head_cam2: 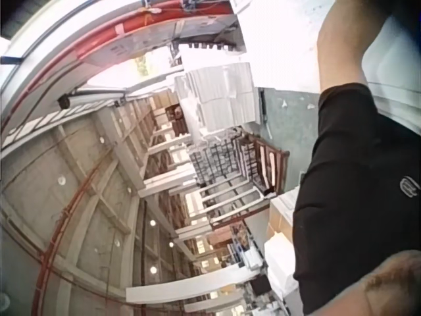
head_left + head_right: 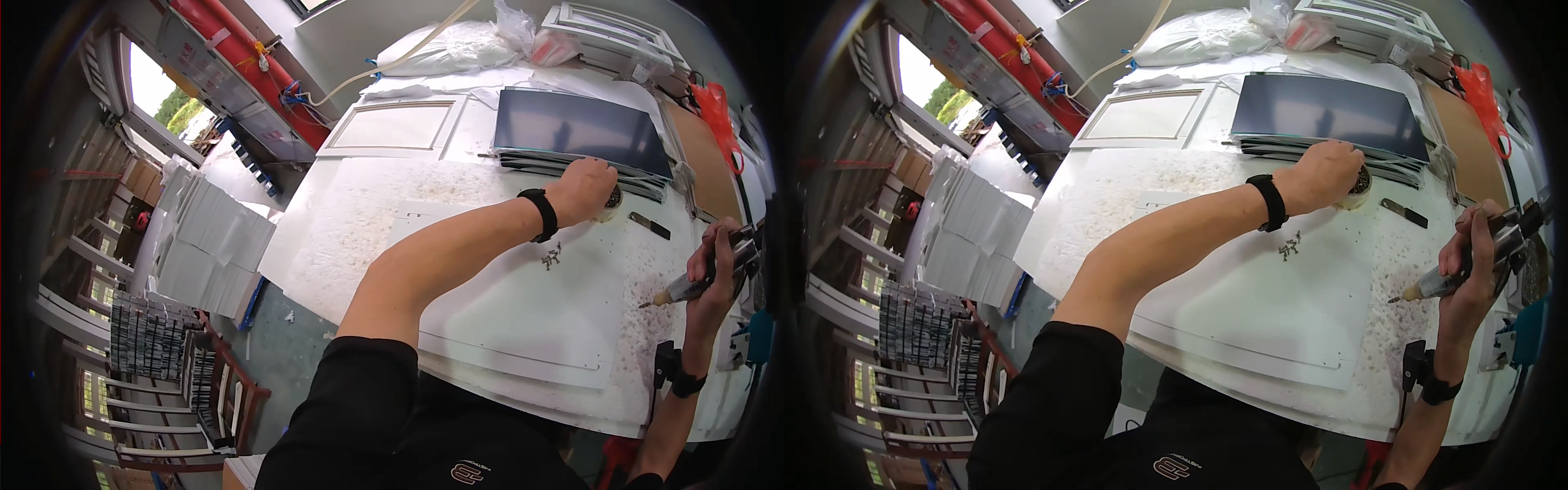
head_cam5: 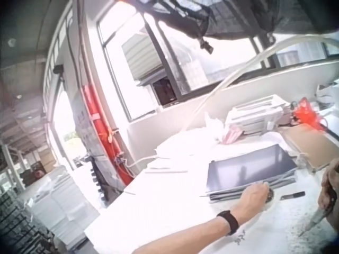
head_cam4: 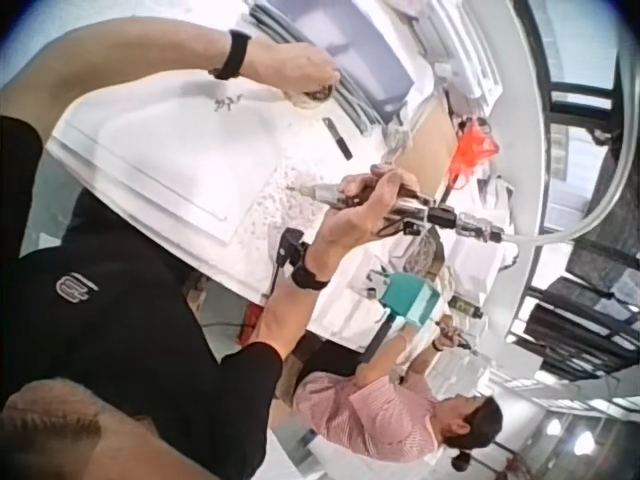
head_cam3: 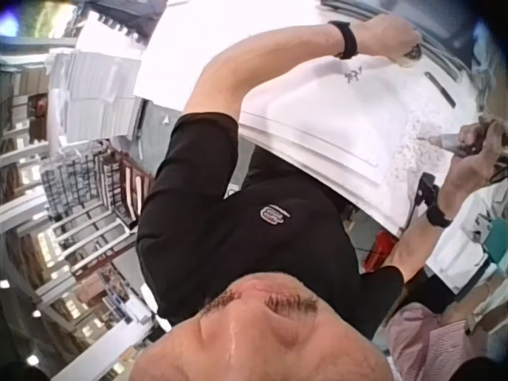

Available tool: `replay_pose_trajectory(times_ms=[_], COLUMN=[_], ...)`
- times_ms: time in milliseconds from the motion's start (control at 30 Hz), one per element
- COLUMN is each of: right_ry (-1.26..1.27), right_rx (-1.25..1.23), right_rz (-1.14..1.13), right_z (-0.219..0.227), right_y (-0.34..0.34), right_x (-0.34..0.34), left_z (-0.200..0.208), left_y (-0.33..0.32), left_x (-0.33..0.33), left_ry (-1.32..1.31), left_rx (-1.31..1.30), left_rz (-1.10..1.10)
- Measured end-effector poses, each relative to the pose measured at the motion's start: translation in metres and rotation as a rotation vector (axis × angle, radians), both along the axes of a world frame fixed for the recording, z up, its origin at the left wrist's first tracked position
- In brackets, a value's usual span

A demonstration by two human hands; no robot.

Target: The person places a dark rectangular panel into a white frame, applies a white substance to the panel using a blue dispenser, and then secures a white cover plate over the assembly. They use a handheld electric screwdriver to fasten multiple screws into the cover plate, completing the assembly of the window frame component.

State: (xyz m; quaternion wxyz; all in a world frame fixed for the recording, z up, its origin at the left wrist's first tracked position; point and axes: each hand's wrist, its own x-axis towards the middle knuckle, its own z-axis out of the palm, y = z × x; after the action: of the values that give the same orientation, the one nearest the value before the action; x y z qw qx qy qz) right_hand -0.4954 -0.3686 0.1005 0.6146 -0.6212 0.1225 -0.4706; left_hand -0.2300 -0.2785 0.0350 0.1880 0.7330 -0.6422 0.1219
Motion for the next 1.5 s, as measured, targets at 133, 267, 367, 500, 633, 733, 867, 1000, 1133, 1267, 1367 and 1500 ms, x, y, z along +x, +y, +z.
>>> replay_pose_trajectory(times_ms=[133, 267, 367, 500, 633, 733, 867, 1000, 1133, 1267, 1367, 1500], right_ry=[-0.034, -0.065, -0.062, -0.062, -0.054, -0.091, -0.177, -0.257, -0.263, -0.273, -0.279, -0.267], right_rx=[-0.011, 0.037, 0.024, 0.042, 0.003, 0.006, 0.053, 0.084, 0.071, 0.074, 0.072, 0.068], right_rz=[0.041, 0.001, 0.033, 0.063, 0.057, 0.059, 0.092, 0.154, 0.137, 0.146, 0.167, 0.156], right_z=[-0.003, 0.010, 0.018, 0.016, 0.019, 0.026, 0.039, 0.046, 0.047, 0.045, 0.042, 0.046], right_y=[-0.004, 0.015, 0.018, 0.016, 0.022, 0.026, 0.030, 0.027, 0.031, 0.033, 0.032, 0.037], right_x=[0.003, 0.006, 0.003, 0.004, 0.000, 0.002, 0.014, 0.033, 0.042, 0.044, 0.045, 0.045], left_z=[0.005, 0.011, 0.020, 0.029, 0.039, 0.041, 0.026, 0.015, 0.015, 0.008, 0.007, 0.006], left_y=[0.005, 0.004, 0.001, 0.008, 0.014, 0.040, 0.075, 0.089, 0.091, 0.094, 0.094, 0.094], left_x=[0.002, 0.001, 0.000, 0.000, -0.024, -0.048, -0.073, -0.087, -0.088, -0.083, -0.083, -0.083], left_ry=[-0.116, -0.084, 0.120, 0.095, 0.241, 0.602, 1.232, 1.533, 1.602, 1.667, 1.699, 1.715], left_rx=[-0.017, -0.068, -0.027, -0.037, -0.056, 0.046, 0.158, 0.181, 0.200, 0.192, 0.196, 0.197], left_rz=[-0.032, -0.102, -0.101, -0.069, -0.065, -0.038, -0.035, -0.049, -0.051, -0.080, -0.094, -0.111])
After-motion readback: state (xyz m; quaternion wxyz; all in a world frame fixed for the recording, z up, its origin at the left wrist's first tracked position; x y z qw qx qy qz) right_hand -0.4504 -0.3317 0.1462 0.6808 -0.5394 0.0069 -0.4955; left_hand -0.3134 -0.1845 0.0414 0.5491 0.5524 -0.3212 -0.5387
